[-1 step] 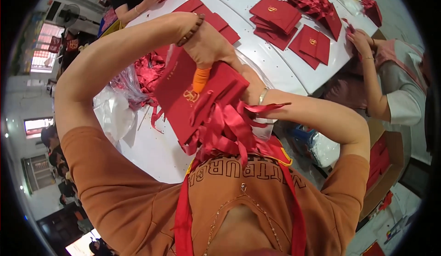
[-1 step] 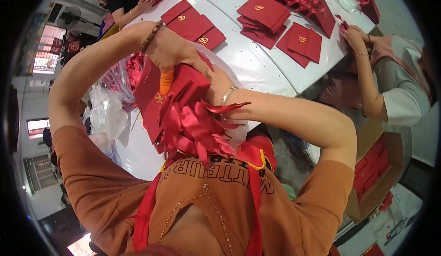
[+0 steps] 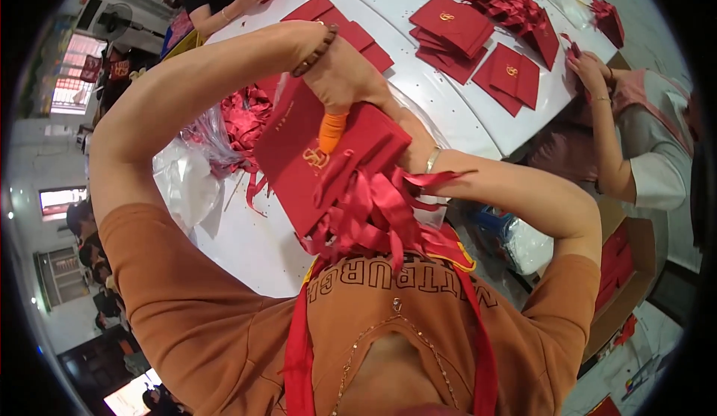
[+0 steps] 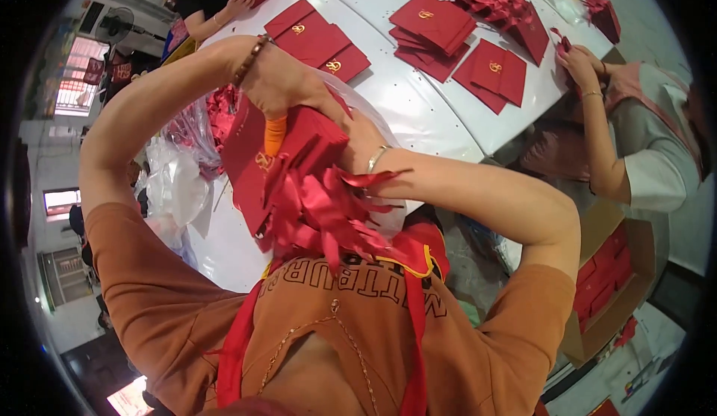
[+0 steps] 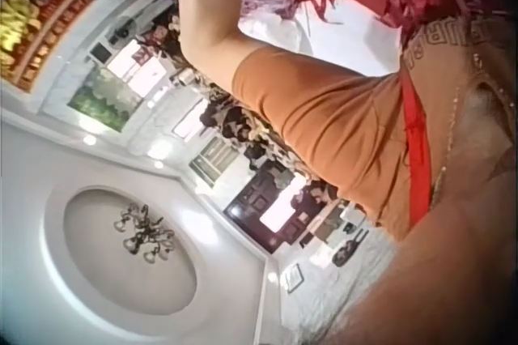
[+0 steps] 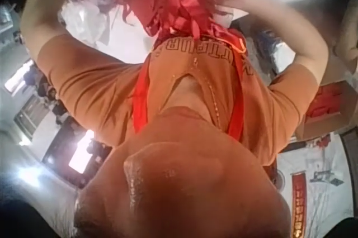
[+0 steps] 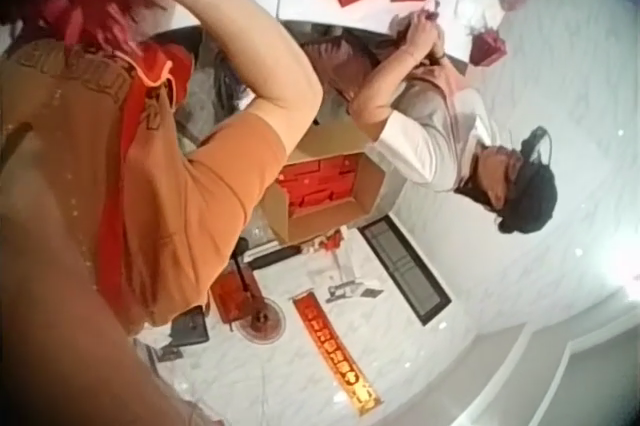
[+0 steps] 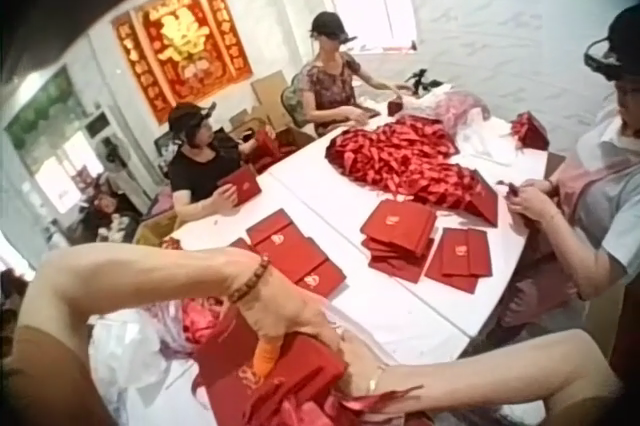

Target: Packing red envelopes or folders into plastic bags and then into a cardboard box.

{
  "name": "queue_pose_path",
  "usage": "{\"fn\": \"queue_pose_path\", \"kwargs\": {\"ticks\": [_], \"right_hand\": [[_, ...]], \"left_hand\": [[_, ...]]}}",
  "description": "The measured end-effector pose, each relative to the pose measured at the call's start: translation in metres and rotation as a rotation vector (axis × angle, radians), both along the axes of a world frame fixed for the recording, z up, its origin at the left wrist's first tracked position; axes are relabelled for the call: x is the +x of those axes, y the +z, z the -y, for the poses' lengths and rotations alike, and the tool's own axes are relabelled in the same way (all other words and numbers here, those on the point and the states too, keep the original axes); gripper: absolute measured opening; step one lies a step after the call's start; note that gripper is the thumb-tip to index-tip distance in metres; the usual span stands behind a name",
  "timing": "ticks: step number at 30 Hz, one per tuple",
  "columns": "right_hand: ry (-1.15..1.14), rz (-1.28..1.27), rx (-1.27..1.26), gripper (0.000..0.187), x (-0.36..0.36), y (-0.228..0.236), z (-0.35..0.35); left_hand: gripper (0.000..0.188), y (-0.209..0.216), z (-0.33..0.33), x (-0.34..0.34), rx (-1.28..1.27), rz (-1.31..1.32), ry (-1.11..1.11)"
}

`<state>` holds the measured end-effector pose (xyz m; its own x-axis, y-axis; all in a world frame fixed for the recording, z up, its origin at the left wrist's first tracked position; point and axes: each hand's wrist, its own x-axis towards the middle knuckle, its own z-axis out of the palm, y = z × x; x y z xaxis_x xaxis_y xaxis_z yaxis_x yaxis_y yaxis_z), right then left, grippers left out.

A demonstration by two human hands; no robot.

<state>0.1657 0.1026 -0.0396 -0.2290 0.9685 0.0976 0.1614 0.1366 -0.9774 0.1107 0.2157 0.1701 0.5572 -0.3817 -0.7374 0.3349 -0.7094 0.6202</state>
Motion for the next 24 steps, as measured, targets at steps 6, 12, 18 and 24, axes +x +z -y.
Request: {"fn": "queue_pose_path", "kwargs": {"ticks": [6, 12, 18, 24], "right_hand": [[0.141, -0.077, 0.174, 0.044, 0.138, 0.023, 0.094], [0.136, 0.579, 0.475, 0.04, 0.033, 0.102, 0.033], [-0.12, -0.035, 0.085, 0.044, 0.045, 0.096, 0.052], [-0.127, -1.015, -0.492, 0.055, 0.046, 0.122, 0.052]], "left_hand": [[0.073, -0.003, -0.008, -0.006, -0.182, 0.207, 0.0], [0.073, -0.01, -0.011, -0.01, -0.177, 0.257, 0.023], [0.074, -0.011, -0.016, -0.002, -0.054, 0.287, 0.042], [0.072, -0.023, -0.011, -0.007, 0.105, 0.376, -0.033]]}}
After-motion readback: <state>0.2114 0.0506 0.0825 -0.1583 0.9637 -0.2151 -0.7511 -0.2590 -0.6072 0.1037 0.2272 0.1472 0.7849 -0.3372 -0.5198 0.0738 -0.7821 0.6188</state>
